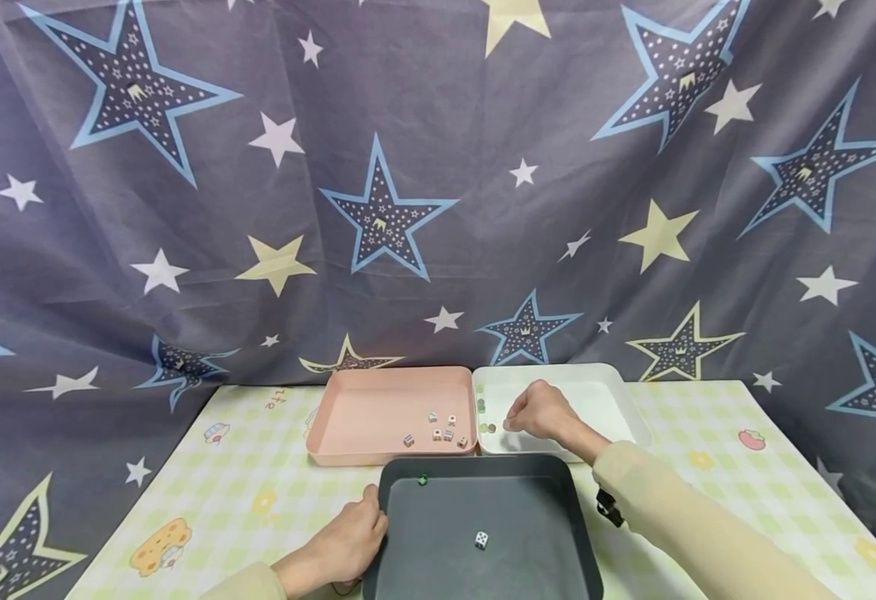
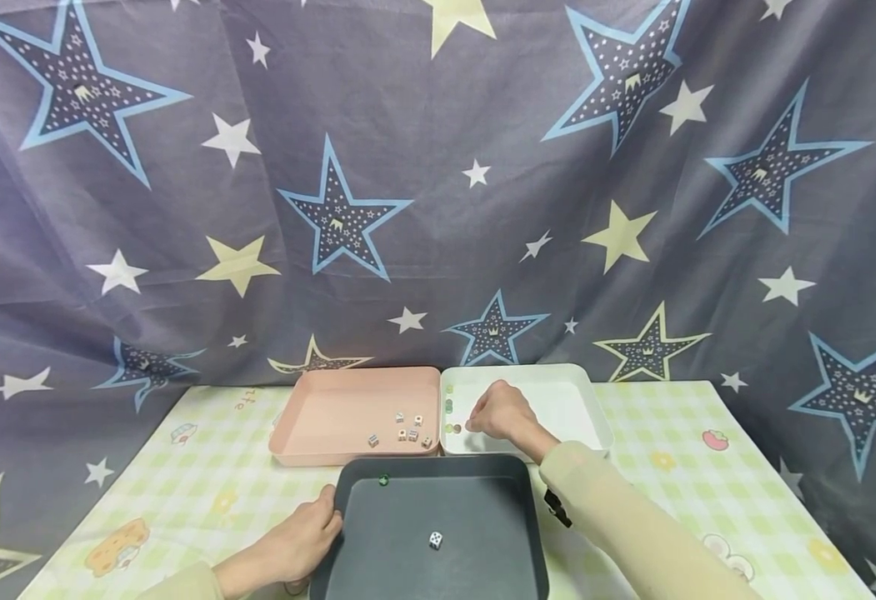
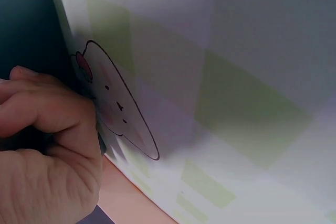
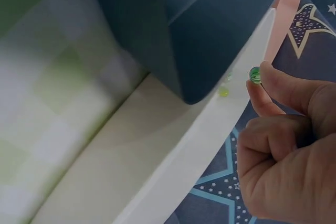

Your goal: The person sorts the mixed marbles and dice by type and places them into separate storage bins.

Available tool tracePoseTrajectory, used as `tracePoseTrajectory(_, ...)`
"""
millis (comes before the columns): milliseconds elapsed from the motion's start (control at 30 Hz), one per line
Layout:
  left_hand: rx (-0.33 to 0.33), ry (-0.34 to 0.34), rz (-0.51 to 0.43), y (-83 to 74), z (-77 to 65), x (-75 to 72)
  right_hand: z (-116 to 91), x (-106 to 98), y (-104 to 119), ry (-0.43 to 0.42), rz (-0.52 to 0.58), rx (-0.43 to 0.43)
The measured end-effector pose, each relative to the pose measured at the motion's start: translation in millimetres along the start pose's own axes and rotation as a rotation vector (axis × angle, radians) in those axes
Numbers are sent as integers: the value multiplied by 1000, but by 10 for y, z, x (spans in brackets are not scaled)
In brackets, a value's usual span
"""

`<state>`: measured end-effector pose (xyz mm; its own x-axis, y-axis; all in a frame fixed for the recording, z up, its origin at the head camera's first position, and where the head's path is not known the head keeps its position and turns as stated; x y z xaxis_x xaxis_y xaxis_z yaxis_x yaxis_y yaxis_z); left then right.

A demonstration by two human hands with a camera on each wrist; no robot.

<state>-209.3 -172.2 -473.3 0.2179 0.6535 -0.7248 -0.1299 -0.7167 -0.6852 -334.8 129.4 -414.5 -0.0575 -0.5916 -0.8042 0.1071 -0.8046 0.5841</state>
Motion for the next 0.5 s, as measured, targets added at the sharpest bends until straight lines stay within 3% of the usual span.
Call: tracePoseTrajectory(500, 6, 9, -12, -1, 0, -6, 89, 115, -189, 5, -55, 17)
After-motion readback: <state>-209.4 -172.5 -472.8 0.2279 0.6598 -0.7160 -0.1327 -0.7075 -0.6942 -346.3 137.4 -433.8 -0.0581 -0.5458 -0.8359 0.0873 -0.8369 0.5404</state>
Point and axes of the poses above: each hand's wrist, its own z-axis towards the middle knuckle, its own x-axis out of the palm, y = z × x, the point moved 2 cm from there along z, towards the middle knuckle, and after that the axes turned 9 degrees about -y, right-handed, at the moved point
